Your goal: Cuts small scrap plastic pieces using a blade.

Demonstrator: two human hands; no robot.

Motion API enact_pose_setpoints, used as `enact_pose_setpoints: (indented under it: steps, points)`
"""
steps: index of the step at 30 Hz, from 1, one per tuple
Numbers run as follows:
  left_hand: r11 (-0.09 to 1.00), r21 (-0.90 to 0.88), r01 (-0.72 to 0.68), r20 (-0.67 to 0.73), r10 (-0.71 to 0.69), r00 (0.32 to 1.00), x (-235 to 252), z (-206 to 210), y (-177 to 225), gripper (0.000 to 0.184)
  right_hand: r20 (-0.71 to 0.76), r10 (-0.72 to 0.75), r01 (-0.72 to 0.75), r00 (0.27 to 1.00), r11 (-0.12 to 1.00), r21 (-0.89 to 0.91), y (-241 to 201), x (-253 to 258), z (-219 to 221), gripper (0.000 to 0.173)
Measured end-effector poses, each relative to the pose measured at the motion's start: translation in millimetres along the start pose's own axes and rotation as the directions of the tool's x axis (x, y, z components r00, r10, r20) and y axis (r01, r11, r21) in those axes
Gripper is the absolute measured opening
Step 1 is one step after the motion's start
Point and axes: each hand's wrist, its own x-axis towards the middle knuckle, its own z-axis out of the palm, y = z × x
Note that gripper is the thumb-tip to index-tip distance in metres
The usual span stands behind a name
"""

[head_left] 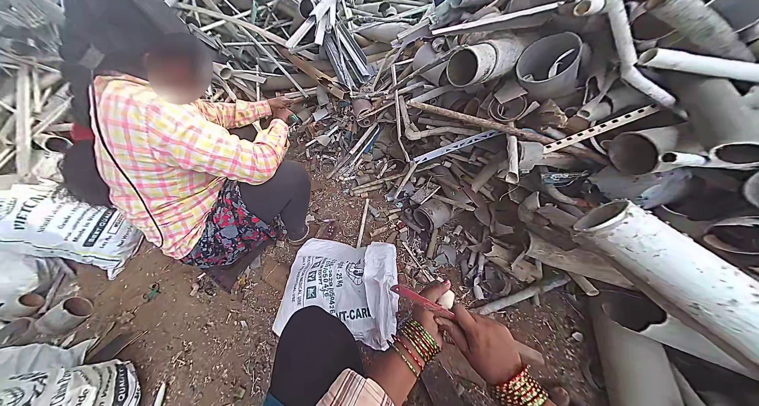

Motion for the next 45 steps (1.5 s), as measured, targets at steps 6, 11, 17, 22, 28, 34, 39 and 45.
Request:
enact_pose_setpoints:
  steps: [6, 11, 17, 22, 28, 34, 39, 45]
  points:
    - [1.0, 0.011, -0.008, -0.024, 0.008, 1.0, 2.9, 4.8, -1.0, 0.013, -0.056, -0.021, 0.019, 0.998, 0.999, -0.036, 3.9, 9.3, -13.8, 0.065]
    - [0.999, 0.036, 0.039, -0.005, -0.038, 0.999, -0.4, 5.7, -2.2, 0.014, 0.01, 0.032, -0.032, 0.999, 0.999, -0.024, 11.1, 7.5, -11.5, 0.076]
    - [0.994, -0.075, 0.083, -0.245, -0.099, 0.964, -23.4, 32.0, 13.4, 0.014, 0.012, 0.032, -0.032, 0.999, 0.999, -0.005, 7.5, -1.6, -2.9, 0.069]
    - [0.992, -0.126, -0.017, -0.069, 0.009, 0.998, 1.3, 4.0, -12.1, 0.009, -0.054, 0.007, -0.007, 0.998, 1.0, -0.008, 2.1, -0.9, -2.6, 0.063]
    - [0.996, -0.091, 0.016, -0.076, -0.023, 0.997, -2.5, 12.8, -1.5, 0.015, -0.009, 0.074, -0.074, 0.997, 0.997, 0.007, 4.8, 8.4, -14.1, 0.073]
    - [0.998, -0.065, 0.005, -0.049, -0.009, 0.999, -1.6, 6.7, -5.1, 0.014, 0.068, 0.097, -0.104, 0.993, 0.989, 0.102, 3.2, -2.9, -6.6, 0.064]
    - [0.993, -0.117, -0.025, -0.023, 0.022, 0.999, -3.5, 12.5, -2.9, 0.024, -0.072, -0.022, 0.028, 0.997, 0.997, 0.075, 7.8, -0.2, -4.3, 0.057]
    - [0.995, -0.104, 0.011, -0.055, -0.016, 0.998, -3.1, 16.1, -2.1, 0.022, -0.02, 0.044, -0.041, 0.999, 0.993, 0.107, 14.1, 6.7, -17.0, 0.065]
